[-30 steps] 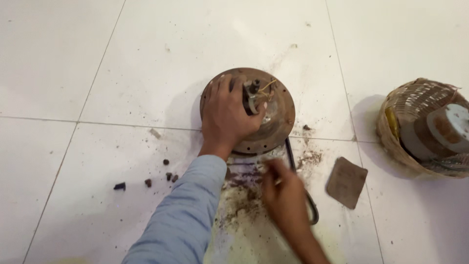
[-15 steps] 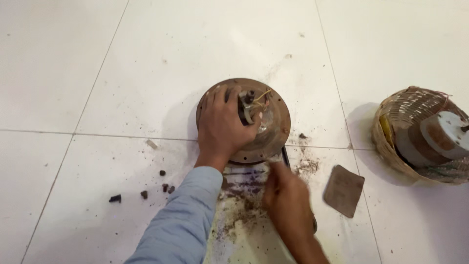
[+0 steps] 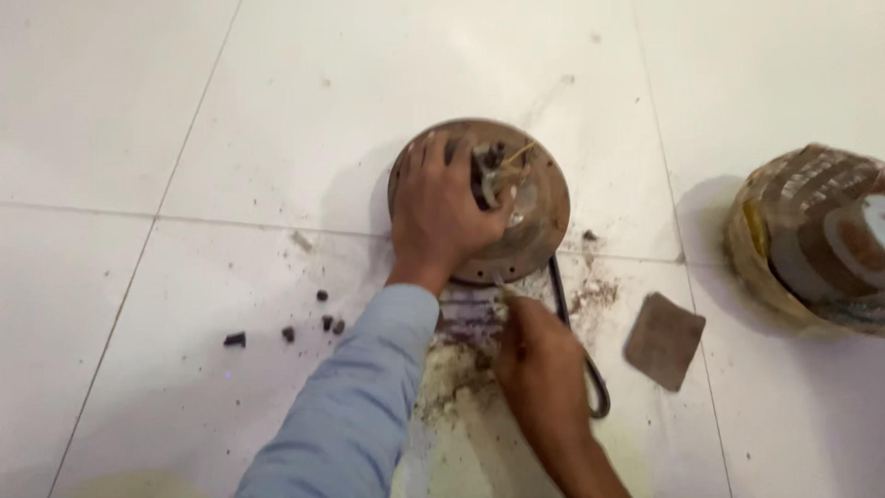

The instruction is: The person uses a screwdriver and a metal scraper to remove debris and clean the surface of a circular electrical component. They then use pliers to adjust wires and a small metal piece on the component.

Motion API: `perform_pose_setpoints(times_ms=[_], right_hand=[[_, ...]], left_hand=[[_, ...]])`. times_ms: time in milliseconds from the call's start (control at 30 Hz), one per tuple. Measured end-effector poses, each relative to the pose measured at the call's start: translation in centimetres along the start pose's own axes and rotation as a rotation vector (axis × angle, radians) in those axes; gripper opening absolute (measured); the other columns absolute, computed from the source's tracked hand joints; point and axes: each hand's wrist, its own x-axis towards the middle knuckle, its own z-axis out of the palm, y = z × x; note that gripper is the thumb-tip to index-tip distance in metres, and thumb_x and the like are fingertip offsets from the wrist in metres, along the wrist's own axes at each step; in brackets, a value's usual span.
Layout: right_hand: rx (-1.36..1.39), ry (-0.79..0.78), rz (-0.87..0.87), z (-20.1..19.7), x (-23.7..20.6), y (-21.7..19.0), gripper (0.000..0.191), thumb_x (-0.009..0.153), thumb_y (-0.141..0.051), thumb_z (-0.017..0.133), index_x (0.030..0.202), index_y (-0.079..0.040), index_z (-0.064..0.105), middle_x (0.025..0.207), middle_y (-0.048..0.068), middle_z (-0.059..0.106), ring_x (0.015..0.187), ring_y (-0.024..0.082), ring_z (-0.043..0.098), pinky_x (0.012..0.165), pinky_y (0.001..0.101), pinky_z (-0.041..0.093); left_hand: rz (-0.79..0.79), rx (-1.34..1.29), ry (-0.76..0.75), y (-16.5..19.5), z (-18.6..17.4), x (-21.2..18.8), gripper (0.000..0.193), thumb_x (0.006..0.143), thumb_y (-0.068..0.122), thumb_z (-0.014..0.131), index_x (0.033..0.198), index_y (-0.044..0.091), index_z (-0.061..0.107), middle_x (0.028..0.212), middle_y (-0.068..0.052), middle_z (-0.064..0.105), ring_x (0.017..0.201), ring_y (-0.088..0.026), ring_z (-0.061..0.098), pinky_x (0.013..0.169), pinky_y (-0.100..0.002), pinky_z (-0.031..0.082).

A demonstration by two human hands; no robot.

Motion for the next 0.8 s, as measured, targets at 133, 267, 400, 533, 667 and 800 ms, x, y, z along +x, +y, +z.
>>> perform_pose_setpoints(times_ms=[133,267,400,533,667,800], right_hand=[[-0.009,-0.041,0.147,0.0,0.1,0.0,0.029,0.087,-0.001,0.06,0.114,-0.002,0.07,0.088,0.021,0.073,0.074,0.037,0.072,0.068,0.0464,0.056],[-0.011,0.004,0.011,0.2,0.1,-0.1,0.026,0.087,0.002,0.062,0.111,0.0,0.071,0.089,0.022,0.073,0.075,0.041,0.07,0.066,0.0477,0.054],[0.002,-0.051,0.095,0.3,0.0,-0.4,0.034,0.079,0.005,0.061,0.111,-0.003,0.071,0.082,0.019,0.073,0.07,0.035,0.072,0.065,0.0445,0.057],[-0.008,0.068,0.008,0.2,-0.1,-0.5,0.031,0.081,0.004,0.063,0.111,0.0,0.071,0.091,0.022,0.074,0.074,0.038,0.072,0.064,0.046,0.057],[-0.067,-0.013,0.031,-0.7,-0.5,-0.3,0.033,0.08,0.002,0.064,0.113,0.0,0.071,0.088,0.022,0.075,0.074,0.039,0.072,0.065,0.0468,0.056],[-0.107,-0.099,0.294,-2.1,-0.7,0.1,0.026,0.092,-0.005,0.062,0.116,-0.004,0.072,0.087,0.019,0.076,0.072,0.033,0.076,0.066,0.0432,0.058]], left_hand=[[-0.02,0.012,-0.04,0.0,-0.1,0.1,0.072,0.078,0.046,0.076,0.133,0.001,0.061,0.137,-0.031,0.055,0.13,-0.047,0.051,0.111,-0.054,0.042],[-0.061,-0.004,-0.024,0.2,-0.1,-0.2,0.072,0.079,0.047,0.076,0.133,0.001,0.062,0.137,-0.031,0.055,0.131,-0.048,0.05,0.109,-0.055,0.043],[-0.037,0.068,0.011,0.4,0.1,-0.2,0.073,0.079,0.048,0.076,0.132,-0.001,0.061,0.134,-0.031,0.056,0.13,-0.046,0.051,0.116,-0.058,0.038],[-0.055,0.043,0.002,0.3,0.2,-0.1,0.074,0.077,0.048,0.075,0.133,0.0,0.061,0.136,-0.032,0.054,0.131,-0.047,0.05,0.113,-0.055,0.036],[-0.085,0.052,-0.011,0.6,0.1,-0.3,0.073,0.08,0.049,0.073,0.133,0.001,0.061,0.137,-0.03,0.055,0.13,-0.046,0.051,0.118,-0.054,0.032],[-0.1,0.059,-0.038,0.8,0.1,-0.3,0.073,0.08,0.051,0.073,0.132,0.001,0.06,0.136,-0.029,0.055,0.132,-0.046,0.049,0.117,-0.055,0.031]])
